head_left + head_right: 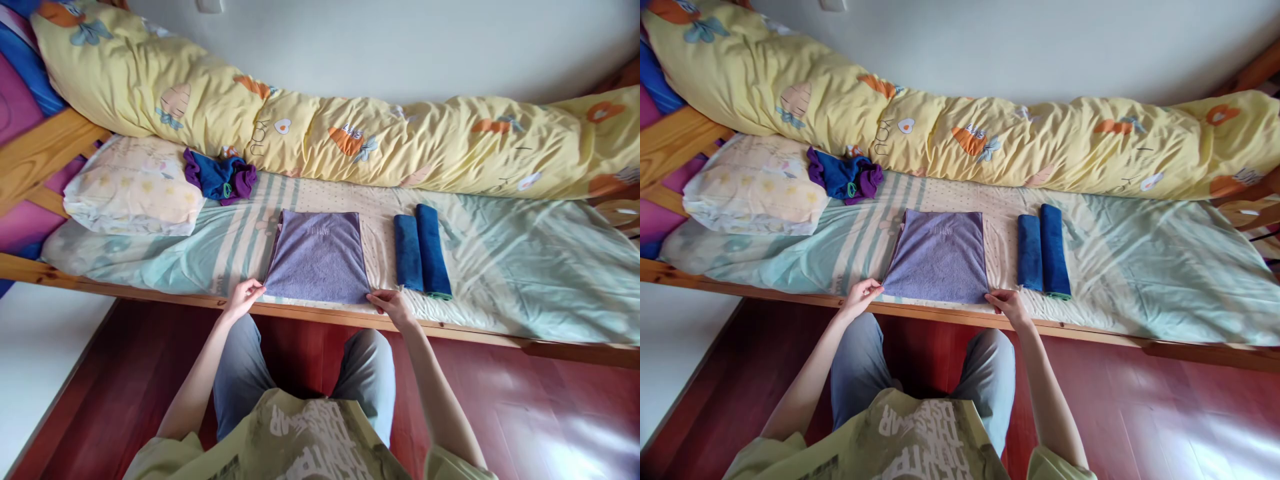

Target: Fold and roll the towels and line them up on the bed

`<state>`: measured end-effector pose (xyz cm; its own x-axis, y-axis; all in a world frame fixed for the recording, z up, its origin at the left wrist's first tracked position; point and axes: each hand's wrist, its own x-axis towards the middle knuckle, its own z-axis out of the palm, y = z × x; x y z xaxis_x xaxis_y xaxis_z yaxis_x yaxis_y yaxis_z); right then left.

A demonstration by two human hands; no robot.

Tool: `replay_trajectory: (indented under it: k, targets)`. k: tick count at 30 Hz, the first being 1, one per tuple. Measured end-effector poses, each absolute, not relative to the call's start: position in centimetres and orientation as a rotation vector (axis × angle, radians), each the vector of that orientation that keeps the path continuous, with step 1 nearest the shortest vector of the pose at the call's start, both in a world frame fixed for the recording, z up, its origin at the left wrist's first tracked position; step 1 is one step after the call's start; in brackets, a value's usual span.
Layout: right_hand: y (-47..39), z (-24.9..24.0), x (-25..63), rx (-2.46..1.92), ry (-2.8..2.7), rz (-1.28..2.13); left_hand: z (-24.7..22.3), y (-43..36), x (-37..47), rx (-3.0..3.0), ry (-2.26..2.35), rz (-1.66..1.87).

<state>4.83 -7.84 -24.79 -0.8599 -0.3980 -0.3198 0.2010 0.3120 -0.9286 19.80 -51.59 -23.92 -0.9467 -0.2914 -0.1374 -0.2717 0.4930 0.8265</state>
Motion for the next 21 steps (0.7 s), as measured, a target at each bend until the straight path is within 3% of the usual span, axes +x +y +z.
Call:
replay_trajectory:
  k: [7,14,18,21]
  targets:
    - [-6.6,-24.5,2.5,-0.198,2.042,-1.342,-21.6,-53.6,18.3,0.264,-2.943,-1.41]
    - [-14.9,-24.8,-10.2,0.057,2.686,-1.681,-20.4,-53.8,0.1,0.697,-2.686,-1.221]
    - [-21.4,-25.8,-15.7,0.156,2.836,-1.259,-21.7,-51.9,-7.1,0.922,-2.861,-0.819]
    - [-23.3,-27.2,-17.2,0.256,2.907,-1.089,-23.4,-51.7,-8.0,0.971,-2.841,-0.723]
